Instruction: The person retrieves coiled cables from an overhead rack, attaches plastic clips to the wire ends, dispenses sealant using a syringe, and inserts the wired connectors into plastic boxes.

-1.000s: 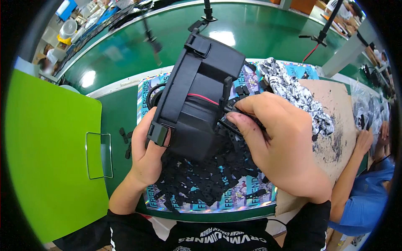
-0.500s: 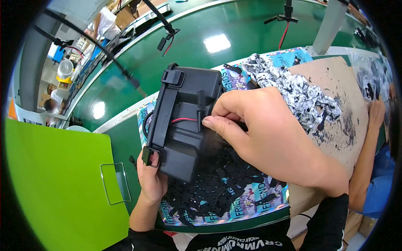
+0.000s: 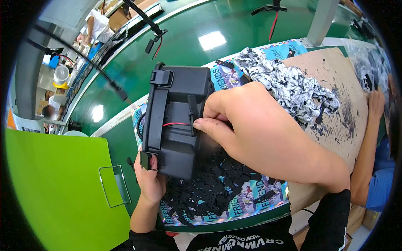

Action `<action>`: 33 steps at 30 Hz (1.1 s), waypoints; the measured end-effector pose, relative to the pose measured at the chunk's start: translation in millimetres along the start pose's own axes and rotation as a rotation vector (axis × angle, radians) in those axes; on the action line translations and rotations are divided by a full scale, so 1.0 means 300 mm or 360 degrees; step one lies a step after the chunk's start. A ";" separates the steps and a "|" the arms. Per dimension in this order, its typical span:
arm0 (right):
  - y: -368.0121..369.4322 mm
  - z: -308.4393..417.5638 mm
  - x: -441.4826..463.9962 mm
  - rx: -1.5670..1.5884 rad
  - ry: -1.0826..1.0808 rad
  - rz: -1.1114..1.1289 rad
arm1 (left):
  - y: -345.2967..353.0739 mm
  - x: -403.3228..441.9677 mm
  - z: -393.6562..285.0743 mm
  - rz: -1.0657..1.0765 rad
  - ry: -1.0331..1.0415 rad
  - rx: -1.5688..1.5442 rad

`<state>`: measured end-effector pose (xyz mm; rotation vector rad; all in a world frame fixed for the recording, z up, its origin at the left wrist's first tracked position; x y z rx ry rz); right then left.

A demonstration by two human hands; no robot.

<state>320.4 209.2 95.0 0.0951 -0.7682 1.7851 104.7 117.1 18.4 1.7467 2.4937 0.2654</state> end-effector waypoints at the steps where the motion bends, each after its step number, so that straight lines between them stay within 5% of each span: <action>1: 0.004 -0.006 -0.001 -0.0010 0.0057 0.0033 | -0.001 -0.002 0.001 0.0010 0.0004 0.0019; 9: 0.042 0.012 -0.006 0.0142 0.0099 0.0303 | 0.032 -0.013 -0.025 0.0091 0.0367 0.0726; 12: 0.047 0.057 -0.035 -0.0207 -0.0332 -0.0145 | 0.042 -0.022 -0.002 0.0075 0.0255 0.0467; 15: 0.061 0.059 -0.053 -0.0359 -0.0372 -0.0288 | 0.047 -0.022 -0.001 0.0105 0.0247 0.0523; 27: 0.098 0.116 -0.070 -0.0822 -0.0848 -0.0355 | 0.043 -0.020 0.017 0.0051 0.0322 0.0475; 33: 0.078 0.075 -0.047 -0.0485 -0.0701 -0.0242 | 0.060 -0.018 0.008 0.0057 0.0232 0.0362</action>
Point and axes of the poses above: each hand's wrist, its own x-axis towards the middle knuckle, its own y-axis out of the palm, z = x × y, the point moved 7 cm from there along x, towards the middle knuckle, and after that the axes turned 8 degrees about -z, right-handed, at the moved point
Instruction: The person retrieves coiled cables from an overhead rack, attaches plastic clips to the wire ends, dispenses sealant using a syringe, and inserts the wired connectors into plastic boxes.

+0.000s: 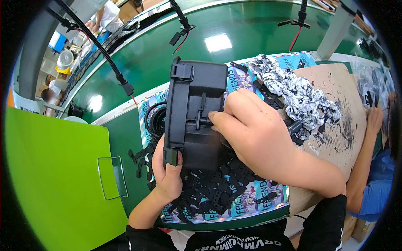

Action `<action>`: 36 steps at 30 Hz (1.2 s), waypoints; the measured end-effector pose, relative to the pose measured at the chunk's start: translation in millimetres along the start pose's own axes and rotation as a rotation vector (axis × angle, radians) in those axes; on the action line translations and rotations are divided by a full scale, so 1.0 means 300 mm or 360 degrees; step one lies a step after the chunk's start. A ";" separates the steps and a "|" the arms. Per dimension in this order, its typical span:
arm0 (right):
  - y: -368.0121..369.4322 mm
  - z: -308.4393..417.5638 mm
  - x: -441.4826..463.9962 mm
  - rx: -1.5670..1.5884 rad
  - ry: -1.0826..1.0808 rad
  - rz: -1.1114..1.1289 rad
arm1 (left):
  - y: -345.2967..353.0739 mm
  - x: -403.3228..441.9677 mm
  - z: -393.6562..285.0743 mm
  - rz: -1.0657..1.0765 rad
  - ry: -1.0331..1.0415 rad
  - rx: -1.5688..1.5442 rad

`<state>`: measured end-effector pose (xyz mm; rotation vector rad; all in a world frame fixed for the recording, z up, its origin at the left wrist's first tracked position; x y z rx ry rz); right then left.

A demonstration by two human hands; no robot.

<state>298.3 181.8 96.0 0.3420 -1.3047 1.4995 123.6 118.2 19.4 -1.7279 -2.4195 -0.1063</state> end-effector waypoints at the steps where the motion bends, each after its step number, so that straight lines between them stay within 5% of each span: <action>1: 0.002 -0.001 -0.001 0.0054 0.0034 0.0042 | 0.006 0.001 -0.007 0.0033 -0.0007 0.0020; 14: 0.031 0.006 -0.018 0.0120 0.0131 0.0039 | 0.045 -0.002 0.007 0.0241 -0.0156 0.0155; 18: 0.038 -0.005 -0.033 0.0168 0.0119 -0.0023 | 0.076 0.029 -0.038 0.0335 0.0094 0.0224; 21: 0.042 -0.009 -0.029 0.0267 0.0117 -0.0003 | 0.043 0.034 -0.021 0.0509 -0.0139 0.0292; 30: 0.046 0.016 -0.034 0.0112 0.0095 0.0054 | 0.027 0.050 0.035 0.0486 -0.0257 -0.0027; 34: 0.039 0.004 -0.024 0.0026 0.0109 0.0106 | 0.063 0.077 -0.119 0.0391 -0.0005 0.0697; 36: 0.045 0.023 -0.026 0.0074 0.0110 0.0135 | 0.048 0.070 -0.221 0.0048 0.0175 0.0629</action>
Point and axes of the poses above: each hand's wrist, its own x-axis towards the middle knuckle, its own y-axis out of the palm, z = x × y, the point moved 7 cm from there along x, towards the middle knuckle, and after that the axes turned 8 degrees about -z, right-handed, at the moved point
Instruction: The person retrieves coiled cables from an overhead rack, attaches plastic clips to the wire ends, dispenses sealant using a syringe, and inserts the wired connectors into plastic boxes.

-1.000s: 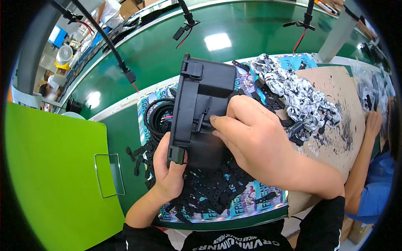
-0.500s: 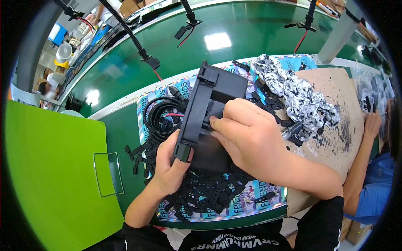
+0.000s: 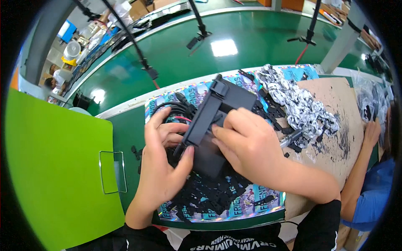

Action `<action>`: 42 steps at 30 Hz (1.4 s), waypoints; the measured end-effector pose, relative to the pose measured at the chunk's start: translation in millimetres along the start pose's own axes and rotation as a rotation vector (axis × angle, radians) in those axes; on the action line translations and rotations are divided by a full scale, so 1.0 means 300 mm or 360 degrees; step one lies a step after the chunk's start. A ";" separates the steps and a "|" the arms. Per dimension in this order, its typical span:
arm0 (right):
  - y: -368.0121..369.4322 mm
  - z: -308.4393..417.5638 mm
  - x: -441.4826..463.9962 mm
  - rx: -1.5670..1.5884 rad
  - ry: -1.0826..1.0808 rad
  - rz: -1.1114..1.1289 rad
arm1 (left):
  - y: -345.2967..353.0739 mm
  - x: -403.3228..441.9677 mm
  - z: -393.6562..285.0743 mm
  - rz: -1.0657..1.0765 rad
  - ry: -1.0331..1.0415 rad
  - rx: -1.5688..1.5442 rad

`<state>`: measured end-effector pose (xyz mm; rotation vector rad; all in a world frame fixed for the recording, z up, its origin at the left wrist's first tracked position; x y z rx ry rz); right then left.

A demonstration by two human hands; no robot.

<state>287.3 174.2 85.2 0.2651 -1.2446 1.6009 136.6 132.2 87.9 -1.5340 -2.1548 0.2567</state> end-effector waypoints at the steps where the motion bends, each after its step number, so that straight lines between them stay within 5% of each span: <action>1: 0.007 0.011 -0.007 0.0005 -0.0030 -0.0027 | -0.017 -0.006 -0.034 -0.0018 0.0079 -0.0075; 4: 0.004 0.052 -0.007 -0.0001 -0.0085 0.0042 | 0.050 -0.013 -0.111 0.0214 0.0563 0.1034; 9: -0.033 0.077 0.046 0.0012 -0.0184 0.0236 | 0.066 0.020 -0.057 0.0143 0.0370 0.1069; 14: -0.154 -0.140 0.202 0.0158 0.0261 -0.0451 | -0.071 0.003 -0.055 0.0152 0.0293 0.0784; 18: 0.050 -0.276 0.232 0.0058 0.0288 0.0062 | -0.295 -0.089 -0.124 -0.0490 0.0510 0.0839; 20: 0.232 -0.263 0.222 0.0072 0.0422 0.0701 | -0.378 -0.134 -0.136 -0.0701 0.0488 0.0925; 28: 0.619 -0.212 0.233 -0.0402 0.0466 0.1202 | -0.477 -0.282 -0.081 -0.0991 0.0692 0.1215; 34: 0.359 -0.057 0.237 0.0314 0.0091 0.0176 | -0.555 -0.411 -0.012 -0.1353 0.0942 0.1427; 36: 0.193 0.024 0.187 0.0354 -0.0088 0.0083 | -0.608 -0.478 0.117 -0.1568 0.1273 0.1408; 39: -0.031 0.067 0.076 0.0333 -0.0054 0.0075 | -0.693 -0.493 0.339 -0.1741 0.1145 0.0814; 42: -0.239 0.078 0.009 0.0200 0.0171 0.0025 | -0.590 -0.407 0.265 -0.1510 0.1320 0.0716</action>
Point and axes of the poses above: each hand's wrist, its own x-axis towards the middle knuckle, its own y-axis out of the palm, z = x × y, the point moved 7 cm from there along x, towards the middle knuckle, and after that the axes turned 8 degrees about -z, right-handed, at the moved point
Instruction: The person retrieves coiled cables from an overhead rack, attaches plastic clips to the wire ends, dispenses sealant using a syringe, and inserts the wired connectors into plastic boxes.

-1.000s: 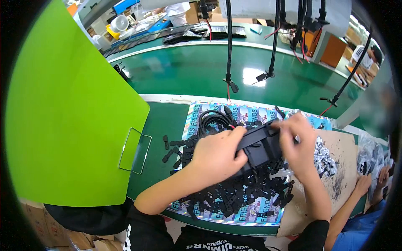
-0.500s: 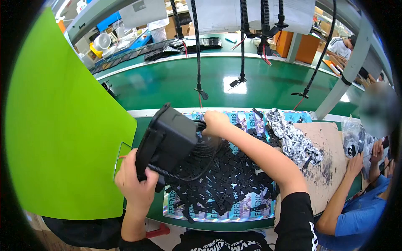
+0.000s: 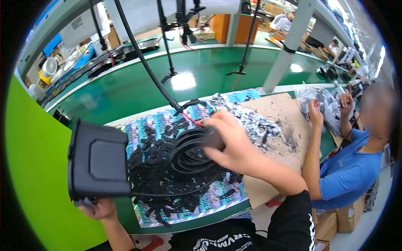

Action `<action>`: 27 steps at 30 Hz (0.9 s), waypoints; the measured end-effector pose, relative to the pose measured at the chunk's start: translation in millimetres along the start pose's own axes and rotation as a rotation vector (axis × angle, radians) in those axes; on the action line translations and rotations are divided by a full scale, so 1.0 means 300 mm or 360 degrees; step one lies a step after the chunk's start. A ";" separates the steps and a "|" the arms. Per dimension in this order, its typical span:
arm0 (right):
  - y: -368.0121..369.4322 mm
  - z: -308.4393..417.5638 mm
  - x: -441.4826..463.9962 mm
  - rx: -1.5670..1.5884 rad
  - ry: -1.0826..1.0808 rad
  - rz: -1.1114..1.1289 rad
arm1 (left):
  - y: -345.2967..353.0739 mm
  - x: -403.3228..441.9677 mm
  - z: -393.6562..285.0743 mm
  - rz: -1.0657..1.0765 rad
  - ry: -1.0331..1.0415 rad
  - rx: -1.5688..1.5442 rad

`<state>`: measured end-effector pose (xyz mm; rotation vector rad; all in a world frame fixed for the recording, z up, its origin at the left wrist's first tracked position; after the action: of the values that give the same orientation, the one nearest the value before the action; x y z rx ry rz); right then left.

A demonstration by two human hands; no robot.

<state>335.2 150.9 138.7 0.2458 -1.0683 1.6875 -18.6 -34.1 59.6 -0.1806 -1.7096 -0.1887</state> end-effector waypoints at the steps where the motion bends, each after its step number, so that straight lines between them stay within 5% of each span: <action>1: -0.053 -0.007 -0.021 -0.0081 0.0133 -0.0015 | 0.049 0.041 -0.057 0.0057 0.0063 0.0073; 4: -0.187 -0.024 -0.094 -0.0344 0.0439 0.0017 | 0.191 0.118 -0.198 0.0259 0.0072 0.0140; 8: -0.390 -0.005 -0.156 -0.0663 0.0408 -0.0213 | 0.404 0.206 -0.468 0.0677 0.0004 -0.0496; 13: -0.662 0.232 -0.108 -0.1523 -0.0319 -0.0845 | 0.684 0.104 -0.742 0.1318 -0.0403 -0.1034; 18: -0.896 0.167 0.026 -0.1543 -0.0705 -0.1236 | 0.956 -0.216 -1.132 0.2106 -0.1109 -0.1611; 20: -0.961 -0.016 0.113 -0.1574 -0.0671 -0.1119 | 1.047 -0.345 -1.305 0.2294 -0.1433 -0.1879; 21: -0.982 -0.141 0.159 -0.1469 -0.0283 -0.0978 | 1.081 -0.462 -1.406 0.2510 -0.1974 -0.2115; 22: -0.996 -0.260 0.185 -0.1388 0.0091 -0.0810 | 1.105 -0.508 -1.448 0.2535 -0.2093 -0.2074; 26: -0.956 -0.654 0.113 -0.1345 0.0422 -0.0139 | 1.152 -0.686 -1.522 0.2600 -0.2429 -0.1982; 27: -0.946 -0.736 0.072 -0.1285 0.0502 -0.0072 | 1.161 -0.696 -1.525 0.2575 -0.2293 -0.1882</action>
<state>641.5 336.9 173.9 -0.4942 -1.3851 1.0880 531.5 198.2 -73.5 -2.9701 -1.8559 0.2777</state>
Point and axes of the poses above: each hand's wrist, its own x-axis towards the middle knuckle, its own y-axis out of the palm, z = x × y, the point moved 7 cm from there along x, towards the middle knuckle, and after that the axes turned 8 degrees about -z, right-handed, at the moved point
